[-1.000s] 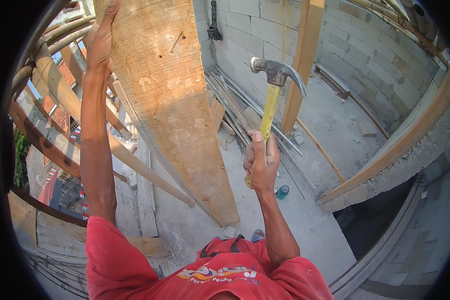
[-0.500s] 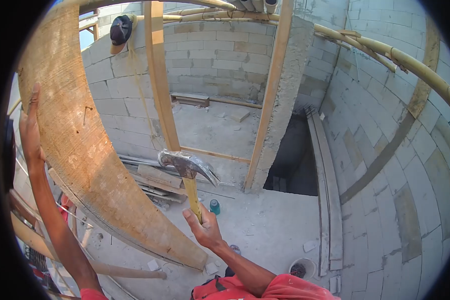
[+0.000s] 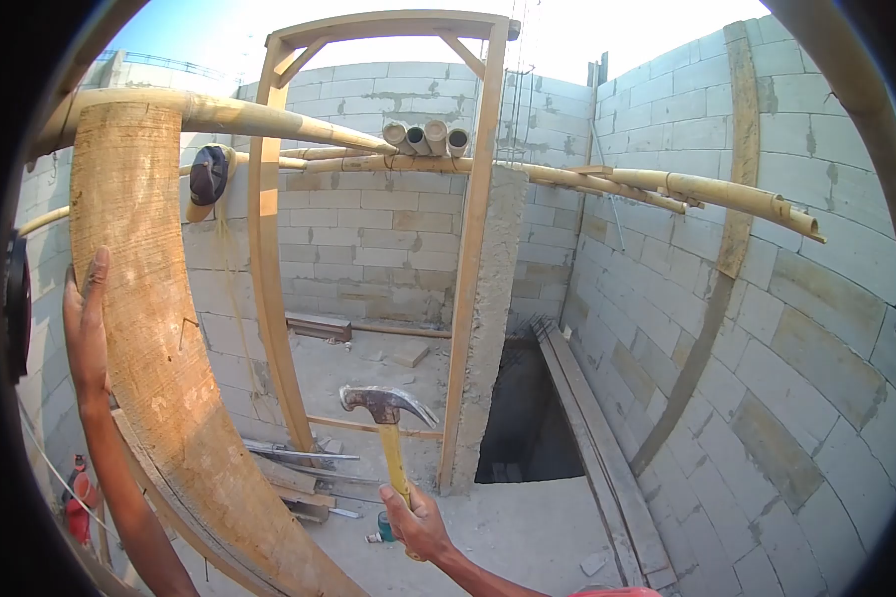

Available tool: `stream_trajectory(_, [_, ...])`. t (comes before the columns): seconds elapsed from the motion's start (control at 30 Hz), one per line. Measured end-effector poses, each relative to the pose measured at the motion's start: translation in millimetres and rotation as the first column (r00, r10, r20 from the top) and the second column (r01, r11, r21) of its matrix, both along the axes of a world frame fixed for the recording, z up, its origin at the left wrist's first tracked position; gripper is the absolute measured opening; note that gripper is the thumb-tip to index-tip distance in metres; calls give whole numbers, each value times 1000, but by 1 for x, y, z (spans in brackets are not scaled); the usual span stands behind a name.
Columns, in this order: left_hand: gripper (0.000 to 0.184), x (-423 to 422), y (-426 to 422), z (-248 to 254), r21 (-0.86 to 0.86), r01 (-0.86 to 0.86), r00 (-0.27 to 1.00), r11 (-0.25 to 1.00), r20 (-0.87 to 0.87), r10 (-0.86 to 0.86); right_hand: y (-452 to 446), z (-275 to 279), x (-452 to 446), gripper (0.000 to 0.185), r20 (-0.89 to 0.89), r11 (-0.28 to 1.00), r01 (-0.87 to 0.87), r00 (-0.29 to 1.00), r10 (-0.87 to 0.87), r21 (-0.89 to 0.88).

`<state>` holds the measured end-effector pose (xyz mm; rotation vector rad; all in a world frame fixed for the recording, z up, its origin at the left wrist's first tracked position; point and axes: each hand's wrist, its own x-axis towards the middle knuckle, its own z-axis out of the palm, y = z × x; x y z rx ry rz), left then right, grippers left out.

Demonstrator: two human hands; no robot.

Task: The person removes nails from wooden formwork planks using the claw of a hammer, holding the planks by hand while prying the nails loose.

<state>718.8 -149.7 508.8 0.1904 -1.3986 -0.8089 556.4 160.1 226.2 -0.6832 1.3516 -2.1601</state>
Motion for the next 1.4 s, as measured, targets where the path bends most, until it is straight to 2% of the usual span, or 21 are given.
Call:
stream_trajectory(0.3, [73,3,-5,-1,-4,-20,1000,1000,0,20,1,13,-8,29,-1,995,-92,996,92,-34])
stream_trajectory(0.43, [75,1,-2,-1,31,-8,1000,1000,-8,8,1,17,-7,29,-56,998,-36,998,39,58])
stream_trajectory(0.53, [74,0,6,4,30,33,999,999,-13,-33,1,4,-16,33,-48,994,-70,996,74,78])
stream_trajectory(0.67, [67,6,8,3,18,60,995,998,75,-62,-8,15,-18,38,-227,980,-16,972,62,199])
stream_trajectory(0.7, [66,8,5,1,-1,60,991,998,120,-59,-10,30,-23,40,-274,959,-5,958,86,282])
stream_trajectory(0.73, [63,5,1,-2,-45,23,995,999,102,-19,-10,48,-36,41,-403,924,45,907,121,379])
stream_trajectory(0.77, [61,3,-4,-1,-116,-3,998,993,66,11,-11,76,-50,43,-458,863,56,863,211,503])
stream_trajectory(0.83, [63,6,-7,-1,-121,64,993,991,107,-51,-13,145,-75,53,-664,700,218,588,462,680])
stream_trajectory(0.87, [64,8,-9,-1,-120,106,988,987,126,-91,-20,178,-82,56,-652,639,228,499,571,734])
stream_trajectory(0.9, [63,10,-11,-1,-140,81,989,987,131,-62,-29,207,-85,59,-621,572,249,405,672,781])
stream_trajectory(0.97, [62,11,-15,-2,-185,37,991,982,130,-13,-52,256,-71,61,-494,387,325,385,779,863])
stream_trajectory(1.03, [49,8,-11,0,-195,-26,997,980,61,39,-75,296,-60,58,-439,324,384,262,860,864])
stream_trajectory(1.1, [33,9,-10,1,-181,-61,997,982,-49,53,-93,331,-47,55,-389,284,449,159,908,847])
stream_trajectory(1.2, [24,16,-5,5,-248,130,991,960,13,-131,-111,363,-36,52,-413,310,506,104,905,805])
stream_trajectory(1.3, [25,11,-6,8,-268,37,998,963,-45,-51,-112,378,-31,51,-463,346,557,81,882,755])
stream_trajectory(1.4, [25,15,-1,11,-249,51,998,967,-14,-56,-101,381,-36,52,-524,390,558,97,846,732])
